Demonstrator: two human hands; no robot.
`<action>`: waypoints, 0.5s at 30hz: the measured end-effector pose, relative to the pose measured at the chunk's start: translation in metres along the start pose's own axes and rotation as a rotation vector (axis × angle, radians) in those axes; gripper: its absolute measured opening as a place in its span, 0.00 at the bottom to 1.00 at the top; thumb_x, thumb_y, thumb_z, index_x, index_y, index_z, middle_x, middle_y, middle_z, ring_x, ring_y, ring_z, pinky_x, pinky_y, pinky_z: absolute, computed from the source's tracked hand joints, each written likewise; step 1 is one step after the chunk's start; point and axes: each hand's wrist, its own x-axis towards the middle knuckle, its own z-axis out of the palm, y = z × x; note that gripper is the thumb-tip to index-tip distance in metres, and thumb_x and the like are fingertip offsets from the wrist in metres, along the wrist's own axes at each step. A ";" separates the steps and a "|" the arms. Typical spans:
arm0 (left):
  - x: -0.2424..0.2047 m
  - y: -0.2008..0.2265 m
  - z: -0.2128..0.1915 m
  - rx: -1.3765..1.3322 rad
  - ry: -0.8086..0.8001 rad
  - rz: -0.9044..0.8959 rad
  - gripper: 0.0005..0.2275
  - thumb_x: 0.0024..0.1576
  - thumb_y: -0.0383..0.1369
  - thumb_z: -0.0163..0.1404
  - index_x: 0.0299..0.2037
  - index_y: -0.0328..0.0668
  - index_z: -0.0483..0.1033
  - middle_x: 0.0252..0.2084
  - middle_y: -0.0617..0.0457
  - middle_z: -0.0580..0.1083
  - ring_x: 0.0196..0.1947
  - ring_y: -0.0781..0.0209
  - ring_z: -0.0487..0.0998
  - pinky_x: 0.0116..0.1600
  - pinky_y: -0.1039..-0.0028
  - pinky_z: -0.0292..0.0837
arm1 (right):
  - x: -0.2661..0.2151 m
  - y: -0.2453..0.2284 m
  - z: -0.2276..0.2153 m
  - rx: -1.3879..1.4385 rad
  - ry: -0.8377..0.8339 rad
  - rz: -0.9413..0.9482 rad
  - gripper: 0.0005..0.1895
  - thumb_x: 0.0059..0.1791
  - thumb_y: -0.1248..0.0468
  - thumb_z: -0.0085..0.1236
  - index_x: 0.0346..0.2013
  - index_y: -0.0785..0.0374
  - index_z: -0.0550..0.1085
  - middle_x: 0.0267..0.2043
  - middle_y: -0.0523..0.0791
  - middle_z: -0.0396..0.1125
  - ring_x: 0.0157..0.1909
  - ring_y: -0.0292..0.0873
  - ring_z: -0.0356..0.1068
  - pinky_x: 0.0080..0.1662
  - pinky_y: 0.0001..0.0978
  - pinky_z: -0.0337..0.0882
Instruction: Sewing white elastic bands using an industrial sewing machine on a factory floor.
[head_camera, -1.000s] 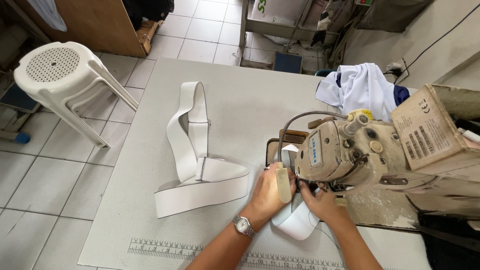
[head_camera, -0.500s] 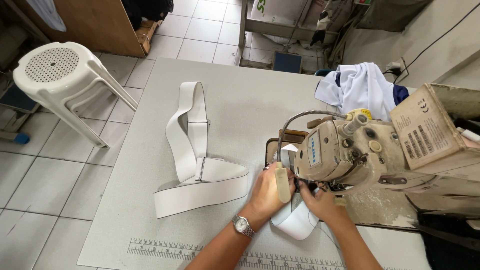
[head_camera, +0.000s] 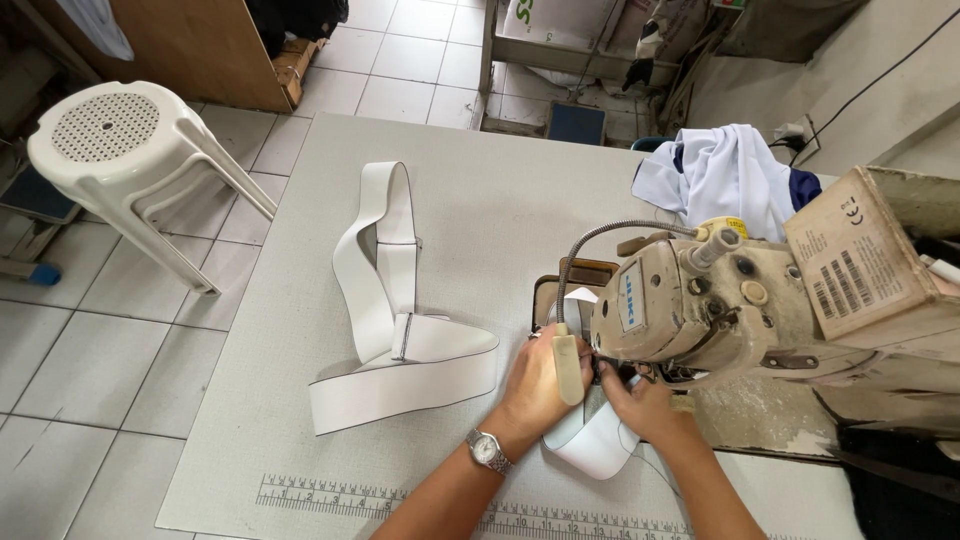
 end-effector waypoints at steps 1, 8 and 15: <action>0.000 0.000 0.000 0.007 -0.003 -0.004 0.07 0.57 0.33 0.51 0.28 0.43 0.73 0.32 0.50 0.71 0.29 0.51 0.76 0.36 0.62 0.73 | 0.006 0.005 0.004 0.044 0.050 -0.127 0.45 0.42 0.35 0.53 0.68 0.56 0.65 0.70 0.48 0.62 0.75 0.50 0.56 0.74 0.40 0.53; 0.000 -0.003 0.002 0.049 0.003 0.056 0.07 0.56 0.32 0.51 0.26 0.43 0.71 0.30 0.50 0.71 0.29 0.51 0.74 0.36 0.62 0.72 | -0.027 -0.016 -0.011 0.046 0.062 -0.143 0.50 0.41 0.34 0.53 0.73 0.51 0.59 0.77 0.44 0.52 0.80 0.47 0.46 0.77 0.39 0.44; 0.000 -0.008 0.006 0.081 0.018 0.090 0.07 0.56 0.33 0.50 0.26 0.43 0.71 0.30 0.51 0.70 0.31 0.51 0.74 0.38 0.60 0.72 | -0.004 0.002 0.005 -0.059 0.106 -0.160 0.39 0.45 0.32 0.47 0.62 0.49 0.73 0.64 0.44 0.70 0.72 0.45 0.61 0.72 0.32 0.56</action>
